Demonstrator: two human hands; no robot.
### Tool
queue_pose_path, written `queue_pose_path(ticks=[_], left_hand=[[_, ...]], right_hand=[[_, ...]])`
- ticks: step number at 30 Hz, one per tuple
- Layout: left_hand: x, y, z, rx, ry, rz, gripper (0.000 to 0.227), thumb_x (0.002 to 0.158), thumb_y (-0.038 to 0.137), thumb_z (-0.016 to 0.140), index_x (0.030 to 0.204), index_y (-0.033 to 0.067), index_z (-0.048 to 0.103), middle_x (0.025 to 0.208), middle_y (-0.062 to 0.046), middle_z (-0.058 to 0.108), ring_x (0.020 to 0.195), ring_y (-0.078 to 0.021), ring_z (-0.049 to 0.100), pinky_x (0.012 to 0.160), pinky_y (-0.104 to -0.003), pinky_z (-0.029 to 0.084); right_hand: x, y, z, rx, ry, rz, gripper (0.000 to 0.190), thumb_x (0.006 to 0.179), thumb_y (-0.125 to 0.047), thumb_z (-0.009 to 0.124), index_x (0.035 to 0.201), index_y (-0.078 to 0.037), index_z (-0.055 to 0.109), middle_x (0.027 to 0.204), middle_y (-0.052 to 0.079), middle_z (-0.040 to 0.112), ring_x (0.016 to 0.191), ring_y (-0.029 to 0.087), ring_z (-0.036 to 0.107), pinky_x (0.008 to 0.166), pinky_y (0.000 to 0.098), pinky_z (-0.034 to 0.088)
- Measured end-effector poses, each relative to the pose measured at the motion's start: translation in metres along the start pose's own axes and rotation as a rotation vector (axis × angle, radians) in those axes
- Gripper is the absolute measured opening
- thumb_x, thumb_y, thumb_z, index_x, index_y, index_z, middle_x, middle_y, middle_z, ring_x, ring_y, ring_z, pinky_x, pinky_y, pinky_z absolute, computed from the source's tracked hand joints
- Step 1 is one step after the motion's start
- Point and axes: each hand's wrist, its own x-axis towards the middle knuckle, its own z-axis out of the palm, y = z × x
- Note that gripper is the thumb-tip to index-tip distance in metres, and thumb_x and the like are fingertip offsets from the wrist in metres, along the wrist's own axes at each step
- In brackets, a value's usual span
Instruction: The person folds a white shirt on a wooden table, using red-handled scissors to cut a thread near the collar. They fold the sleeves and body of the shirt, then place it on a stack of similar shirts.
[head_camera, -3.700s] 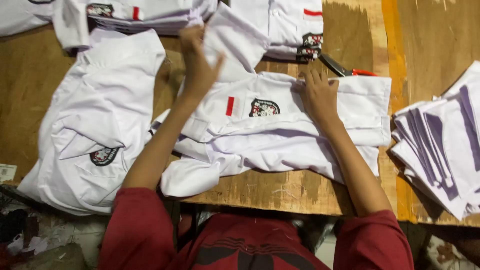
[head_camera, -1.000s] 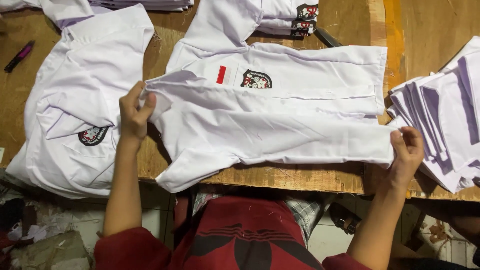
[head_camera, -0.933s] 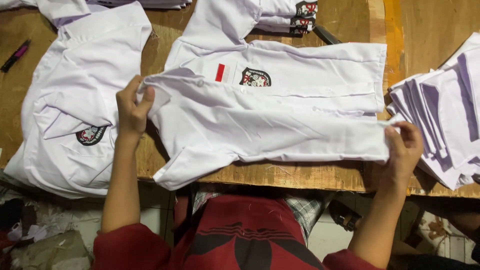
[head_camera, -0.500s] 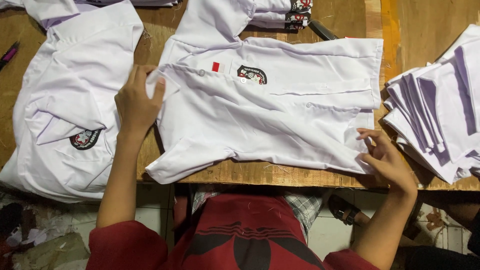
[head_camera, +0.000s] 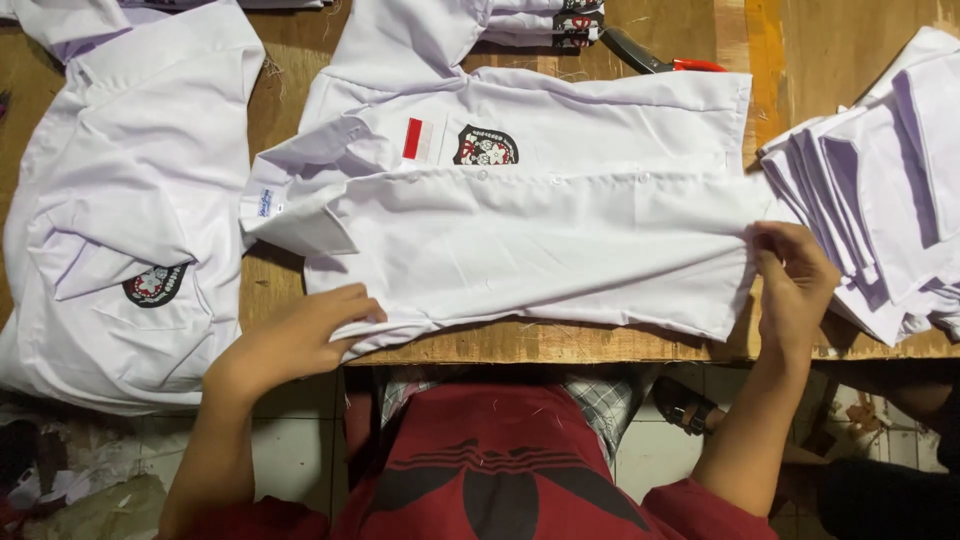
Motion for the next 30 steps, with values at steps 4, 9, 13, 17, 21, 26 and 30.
queue_pose_path(ticks=[4, 9, 13, 17, 21, 26, 30], left_hand=[[0.006, -0.005, 0.008, -0.037, -0.226, -0.109, 0.028, 0.093, 0.022, 0.055, 0.119, 0.0277, 0.063, 0.117, 0.006, 0.064, 0.106, -0.0172, 0.066, 0.085, -0.033, 0.046], [0.002, 0.020, -0.018, -0.062, -0.195, -0.205, 0.048, 0.086, 0.063, 0.058, 0.116, 0.0263, 0.069, 0.122, 0.010, 0.073, 0.110, -0.0129, 0.068, 0.090, -0.030, 0.048], [0.012, 0.016, -0.023, -0.051, 0.197, 0.022, 0.027, 0.099, 0.037, 0.053, 0.114, 0.0180, 0.065, 0.111, -0.004, 0.069, 0.103, -0.0224, 0.067, 0.084, -0.038, 0.049], [0.046, -0.005, -0.012, 0.344, 0.718, 0.292, 0.028, 0.101, 0.030, 0.064, 0.122, 0.0106, 0.064, 0.120, -0.009, 0.055, 0.113, -0.0298, 0.056, 0.091, -0.040, 0.050], [0.061, -0.029, -0.003, 0.505, 0.810, 0.290, 0.033, 0.094, 0.022, 0.071, 0.125, 0.0127, 0.063, 0.130, -0.006, 0.051, 0.120, -0.0277, 0.053, 0.090, -0.037, 0.050], [0.045, -0.041, 0.006, 0.506, 1.004, 0.240, 0.048, 0.091, 0.039, 0.077, 0.127, 0.0144, 0.057, 0.128, -0.008, 0.048, 0.119, -0.0304, 0.048, 0.098, -0.041, 0.045], [0.042, -0.042, -0.007, 0.225, 1.161, 0.186, 0.072, 0.091, 0.064, 0.069, 0.133, 0.0101, 0.047, 0.134, -0.011, 0.045, 0.122, -0.0315, 0.046, 0.102, -0.044, 0.038]], right_hand=[[0.000, -0.002, 0.004, -0.092, -0.101, 0.171, 0.032, 0.104, 0.013, 0.052, 0.128, -0.004, 0.064, 0.122, 0.010, 0.066, 0.111, 0.018, 0.063, 0.099, 0.0242, 0.055], [0.005, -0.033, 0.020, -0.603, -0.262, 0.215, 0.027, 0.104, -0.008, 0.061, 0.131, -0.004, 0.064, 0.121, 0.017, 0.045, 0.110, 0.029, 0.050, 0.102, 0.0429, 0.041], [0.008, -0.021, 0.050, -0.710, -0.177, -0.197, 0.031, 0.101, 0.001, 0.072, 0.129, 0.005, 0.062, 0.139, 0.028, 0.044, 0.126, 0.043, 0.048, 0.109, 0.0557, 0.049], [-0.006, -0.041, 0.137, -0.312, -0.512, -0.487, 0.026, 0.096, -0.001, 0.068, 0.122, -0.006, 0.071, 0.118, 0.015, 0.070, 0.121, 0.037, 0.062, 0.105, 0.0454, 0.046], [-0.010, -0.067, 0.203, -0.462, -0.709, -0.856, 0.033, 0.094, -0.031, 0.074, 0.122, -0.013, 0.072, 0.120, 0.008, 0.070, 0.117, 0.029, 0.062, 0.097, 0.0396, 0.049], [-0.013, -0.066, 0.208, -0.324, -0.686, -0.850, 0.008, 0.093, -0.017, 0.075, 0.100, -0.016, 0.077, 0.104, 0.001, 0.072, 0.106, 0.023, 0.068, 0.092, 0.0352, 0.051], [-0.007, -0.071, 0.204, -0.059, -0.718, -0.571, 0.012, 0.096, -0.017, 0.072, 0.104, -0.012, 0.080, 0.106, 0.005, 0.076, 0.105, 0.029, 0.072, 0.091, 0.0407, 0.055]])
